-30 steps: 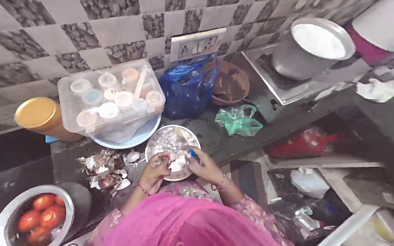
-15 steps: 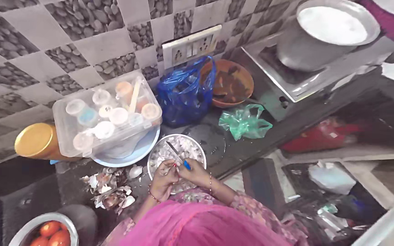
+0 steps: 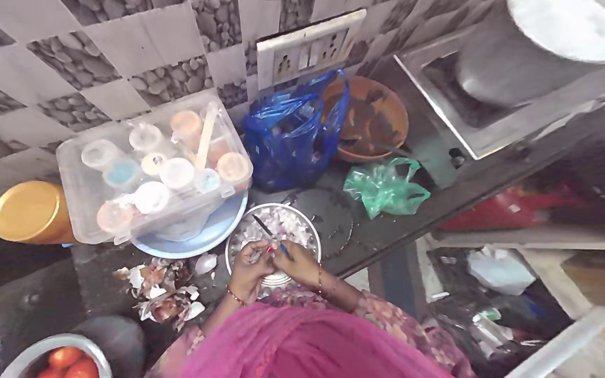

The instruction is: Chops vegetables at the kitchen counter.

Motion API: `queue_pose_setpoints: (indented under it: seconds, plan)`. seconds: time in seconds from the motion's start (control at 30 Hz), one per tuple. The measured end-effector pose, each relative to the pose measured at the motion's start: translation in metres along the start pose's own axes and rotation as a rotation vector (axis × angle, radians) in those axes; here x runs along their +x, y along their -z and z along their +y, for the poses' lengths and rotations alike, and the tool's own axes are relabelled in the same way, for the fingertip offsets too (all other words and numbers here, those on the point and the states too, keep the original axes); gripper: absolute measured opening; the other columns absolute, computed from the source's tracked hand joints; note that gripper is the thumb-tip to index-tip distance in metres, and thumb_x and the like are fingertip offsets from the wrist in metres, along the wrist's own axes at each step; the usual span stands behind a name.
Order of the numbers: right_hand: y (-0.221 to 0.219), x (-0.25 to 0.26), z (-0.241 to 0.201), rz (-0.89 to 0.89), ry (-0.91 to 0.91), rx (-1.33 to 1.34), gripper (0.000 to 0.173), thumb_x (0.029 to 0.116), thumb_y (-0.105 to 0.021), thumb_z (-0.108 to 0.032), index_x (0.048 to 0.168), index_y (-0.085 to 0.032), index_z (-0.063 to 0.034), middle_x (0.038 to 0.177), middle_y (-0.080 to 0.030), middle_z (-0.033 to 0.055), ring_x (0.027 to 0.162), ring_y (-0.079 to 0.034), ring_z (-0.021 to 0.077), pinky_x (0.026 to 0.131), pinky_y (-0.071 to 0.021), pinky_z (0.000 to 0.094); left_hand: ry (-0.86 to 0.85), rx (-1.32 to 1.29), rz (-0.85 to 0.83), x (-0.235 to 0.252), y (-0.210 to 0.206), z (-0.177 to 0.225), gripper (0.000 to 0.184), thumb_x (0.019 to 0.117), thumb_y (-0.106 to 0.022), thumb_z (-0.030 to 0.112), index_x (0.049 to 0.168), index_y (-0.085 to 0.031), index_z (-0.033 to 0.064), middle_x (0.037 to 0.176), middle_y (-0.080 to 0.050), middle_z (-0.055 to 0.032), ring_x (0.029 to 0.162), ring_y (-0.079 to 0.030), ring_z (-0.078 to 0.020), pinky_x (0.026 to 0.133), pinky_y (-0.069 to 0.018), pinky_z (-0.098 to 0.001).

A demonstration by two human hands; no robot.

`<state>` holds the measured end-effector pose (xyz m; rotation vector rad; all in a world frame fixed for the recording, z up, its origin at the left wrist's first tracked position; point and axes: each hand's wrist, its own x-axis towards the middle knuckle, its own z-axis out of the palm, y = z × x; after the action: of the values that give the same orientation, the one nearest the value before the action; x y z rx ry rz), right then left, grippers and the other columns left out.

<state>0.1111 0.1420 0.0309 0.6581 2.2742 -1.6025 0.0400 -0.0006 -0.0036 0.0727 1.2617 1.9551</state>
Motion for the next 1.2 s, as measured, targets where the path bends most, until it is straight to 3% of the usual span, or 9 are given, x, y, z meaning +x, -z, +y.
queue_pose_setpoints:
  seconds: [0.37,0.5,0.57,0.7,1.0,1.2]
  plan:
    - [-0.001,0.004,0.007,0.021,0.025,0.005,0.04,0.1083,-0.04,-0.028,0.087,-0.058,0.0009,0.074,-0.05,0.0052,0.068,-0.05,0.0134,0.066,-0.0441,0.0342,0.063,0.03,0.064,0.004,-0.006,0.002,0.035,0.0765,-0.069,-0.007,0.11,-0.062,0.0014,0.095,-0.069,-0.0024,0.066,-0.065,-0.0063,0.059,-0.057,-0.0227]
    - [0.004,0.005,0.006,0.043,-0.003,-0.008,0.036,0.1015,-0.054,-0.031,0.094,-0.059,0.0034,0.078,-0.054,0.008,0.071,-0.052,0.0166,0.068,-0.0463,0.0374,0.076,-0.003,0.064,0.002,-0.006,0.004,0.037,0.0768,-0.064,-0.011,0.112,-0.062,-0.0006,0.093,-0.071,-0.0027,0.067,-0.065,-0.0066,0.06,-0.0572,-0.0228]
    - [0.008,0.005,0.004,0.014,-0.019,-0.028,0.04,0.1021,-0.055,-0.035,0.096,-0.059,0.0038,0.081,-0.055,0.0092,0.073,-0.053,0.0178,0.07,-0.0469,0.0382,0.074,-0.018,0.056,0.001,-0.006,0.005,0.036,0.0766,-0.064,-0.011,0.111,-0.064,-0.0006,0.092,-0.071,-0.0021,0.067,-0.066,-0.0065,0.061,-0.0577,-0.0227]
    - [0.01,0.005,0.002,-0.024,-0.014,-0.043,0.04,0.1042,-0.053,-0.035,0.1,-0.059,0.004,0.083,-0.056,0.0104,0.074,-0.054,0.018,0.071,-0.0474,0.0384,0.054,-0.004,0.025,0.001,-0.007,0.005,0.034,0.0774,-0.066,-0.01,0.11,-0.065,0.0009,0.091,-0.071,-0.0001,0.066,-0.065,-0.0039,0.061,-0.0567,-0.0208]
    - [0.009,0.004,-0.002,-0.052,-0.027,-0.108,0.039,0.1084,-0.043,-0.031,0.099,-0.058,0.0035,0.081,-0.055,0.0113,0.074,-0.054,0.0205,0.071,-0.0462,0.0401,0.029,0.061,-0.026,0.005,-0.001,0.005,0.033,0.0693,-0.073,-0.006,0.101,-0.071,0.0039,0.093,-0.072,-0.0008,0.075,-0.067,-0.0059,0.066,-0.0574,-0.0226]
    - [0.007,0.008,0.003,-0.025,-0.028,-0.151,0.043,0.1092,-0.04,-0.03,0.096,-0.06,0.0054,0.082,-0.057,0.0145,0.078,-0.057,0.0241,0.074,-0.0471,0.043,0.055,0.078,0.02,0.006,-0.005,0.005,0.032,0.0769,-0.067,-0.006,0.109,-0.069,-0.0025,0.093,-0.073,-0.0025,0.074,-0.067,-0.0057,0.065,-0.0567,-0.0219]
